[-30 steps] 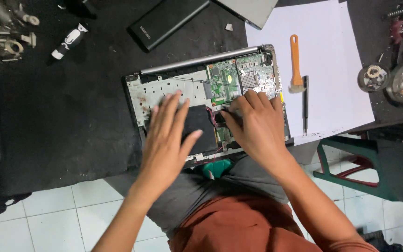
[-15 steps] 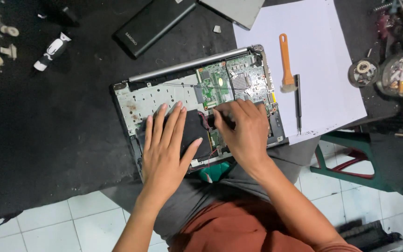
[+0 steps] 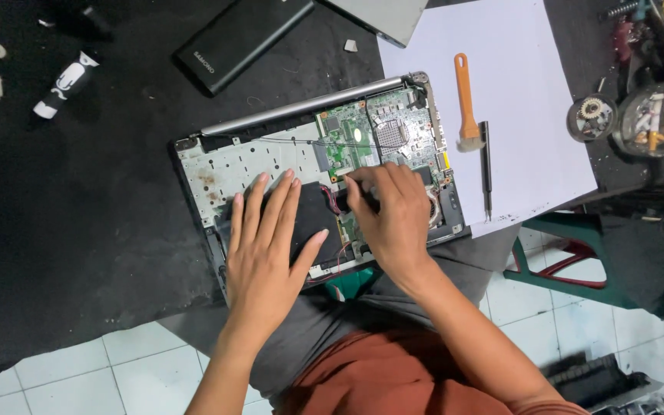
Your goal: Separating the screen assembly from the laptop base, inspecting internal components like the battery, and reattaching the bottom cover.
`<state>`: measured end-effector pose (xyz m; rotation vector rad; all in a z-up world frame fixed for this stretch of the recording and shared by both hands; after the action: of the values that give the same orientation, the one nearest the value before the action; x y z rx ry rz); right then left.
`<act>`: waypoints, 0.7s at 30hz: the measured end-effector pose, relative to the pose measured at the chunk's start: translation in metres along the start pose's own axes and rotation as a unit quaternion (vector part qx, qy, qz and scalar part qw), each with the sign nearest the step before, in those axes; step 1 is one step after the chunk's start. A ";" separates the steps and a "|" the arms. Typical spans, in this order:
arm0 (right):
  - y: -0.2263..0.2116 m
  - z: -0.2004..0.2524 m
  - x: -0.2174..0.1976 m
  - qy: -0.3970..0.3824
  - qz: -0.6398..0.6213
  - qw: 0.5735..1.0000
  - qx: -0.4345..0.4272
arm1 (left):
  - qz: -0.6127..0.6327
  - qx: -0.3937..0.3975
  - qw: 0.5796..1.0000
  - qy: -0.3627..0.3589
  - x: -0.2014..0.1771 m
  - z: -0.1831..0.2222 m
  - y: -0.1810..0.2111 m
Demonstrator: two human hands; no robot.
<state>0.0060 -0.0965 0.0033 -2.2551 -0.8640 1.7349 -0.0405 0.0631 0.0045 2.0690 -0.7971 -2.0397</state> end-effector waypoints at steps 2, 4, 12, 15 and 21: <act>-0.001 0.000 -0.001 0.002 0.000 1.000 -0.003 | 0.004 0.000 1.000 -0.001 0.000 0.000 0.001; -0.001 -0.001 -0.002 0.004 -0.002 1.000 -0.007 | 0.007 -0.001 1.000 -0.002 0.000 -0.001 0.001; -0.001 -0.020 -0.039 -0.029 -0.016 0.999 -0.037 | 0.061 0.003 0.998 0.009 -0.030 -0.021 0.003; 0.004 -0.034 -0.034 -0.104 -0.075 0.985 -0.117 | 0.074 0.040 0.996 0.034 -0.041 -0.046 0.009; -0.008 -0.047 -0.033 -0.146 0.004 0.974 -0.173 | 0.008 0.054 0.998 -0.017 0.014 -0.077 -0.014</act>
<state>0.0414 -0.0979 0.0490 -2.2307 -1.3090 2.0952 0.0361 0.0479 -0.0084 2.0794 -0.9467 -2.0719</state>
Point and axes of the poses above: each hand's wrist, its own z-axis away from the middle knuckle, its own x-axis out of the palm, y = z × x, the point moved 7 cm from there along -z, towards the middle knuckle, and after that the axes turned 4 degrees about -y, right-handed, at the moved point
